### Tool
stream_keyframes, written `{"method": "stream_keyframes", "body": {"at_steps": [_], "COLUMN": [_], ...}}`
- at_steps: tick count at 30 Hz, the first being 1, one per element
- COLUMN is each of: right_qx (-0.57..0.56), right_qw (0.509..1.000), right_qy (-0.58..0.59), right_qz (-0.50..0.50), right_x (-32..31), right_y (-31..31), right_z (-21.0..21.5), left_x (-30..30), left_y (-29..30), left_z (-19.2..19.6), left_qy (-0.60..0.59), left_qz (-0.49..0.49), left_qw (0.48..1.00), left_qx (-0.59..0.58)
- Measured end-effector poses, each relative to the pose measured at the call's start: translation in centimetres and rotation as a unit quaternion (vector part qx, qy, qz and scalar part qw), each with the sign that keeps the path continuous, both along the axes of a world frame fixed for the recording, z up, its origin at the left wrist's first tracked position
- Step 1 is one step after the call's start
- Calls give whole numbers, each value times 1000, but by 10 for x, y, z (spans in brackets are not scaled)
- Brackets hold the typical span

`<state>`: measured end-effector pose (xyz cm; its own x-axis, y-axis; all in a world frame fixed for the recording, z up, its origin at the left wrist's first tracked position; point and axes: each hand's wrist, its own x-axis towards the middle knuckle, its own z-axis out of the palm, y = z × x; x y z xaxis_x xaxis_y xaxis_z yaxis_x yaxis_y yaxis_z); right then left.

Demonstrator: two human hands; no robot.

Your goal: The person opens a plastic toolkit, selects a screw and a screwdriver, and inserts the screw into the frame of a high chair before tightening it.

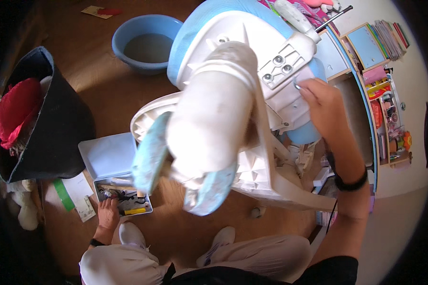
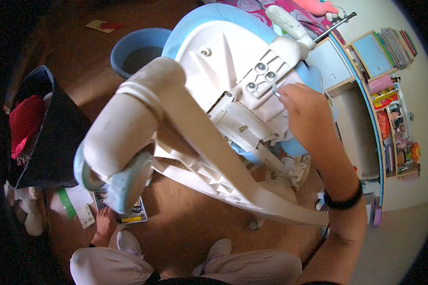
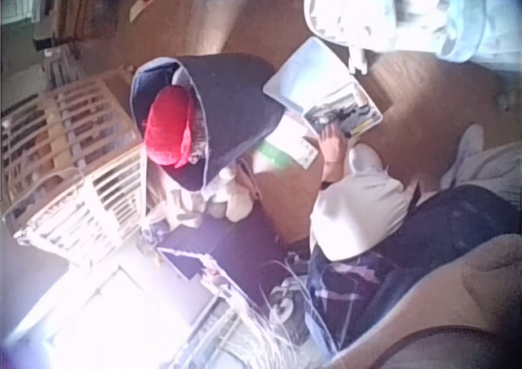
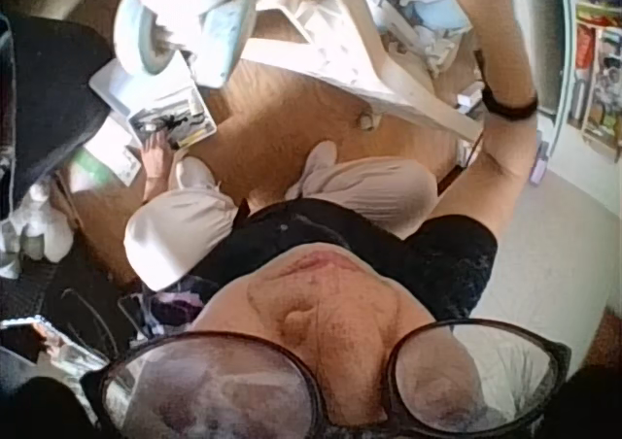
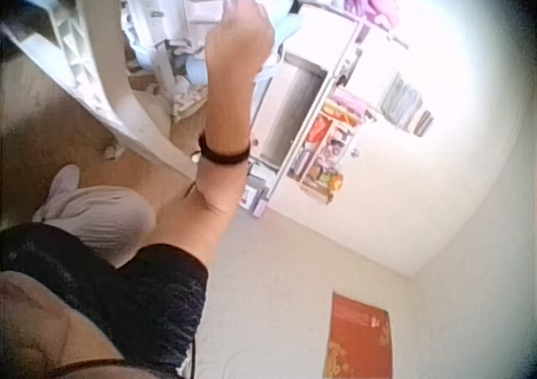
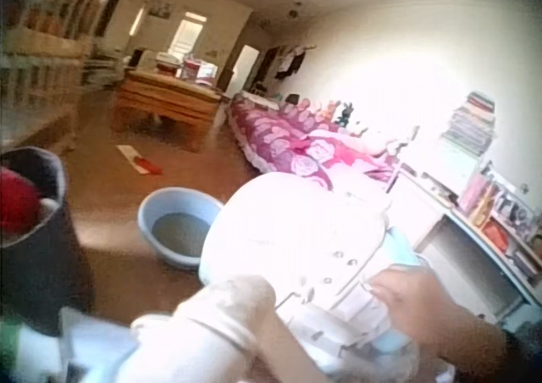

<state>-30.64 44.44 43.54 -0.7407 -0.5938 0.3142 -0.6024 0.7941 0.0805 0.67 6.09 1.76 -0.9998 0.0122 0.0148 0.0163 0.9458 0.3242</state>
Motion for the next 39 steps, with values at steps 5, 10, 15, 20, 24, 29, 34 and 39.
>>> {"method": "stream_keyframes", "body": {"at_steps": [5, 10, 15, 20, 24, 29, 34, 39], "right_qx": [86, 179, 167, 21, -66, -76, -146, -225], "right_qw": [981, 905, 771, 764, 785, 809, 857, 818], "right_qy": [-167, -385, -587, -624, -595, -573, -469, -525], "right_qz": [-40, 9, 182, 160, 159, 106, 160, 71], "right_x": [89, 165, 164, 194, 215, 213, 202, 197], "right_y": [-43, -104, -152, -188, -223, -229, -226, -221], "right_z": [49, 37, -96, -280, -334, -349, -334, -289], "left_x": [14, -15, -2, -1, 11, 13, 0, -21], "left_y": [-5, 7, -9, -10, -27, -29, -22, -2], "left_z": [0, 4, 21, 19, 16, 26, 45, 72], "left_qy": [3, 74, 44, -49, -66, -57, -86, -128], "left_qz": [-8, -24, 78, 300, 353, 351, 353, 260], "left_qw": [1000, 996, 981, 805, 647, 580, 550, 593], "left_qx": [8, 51, 171, 510, 673, 733, 752, 751]}}
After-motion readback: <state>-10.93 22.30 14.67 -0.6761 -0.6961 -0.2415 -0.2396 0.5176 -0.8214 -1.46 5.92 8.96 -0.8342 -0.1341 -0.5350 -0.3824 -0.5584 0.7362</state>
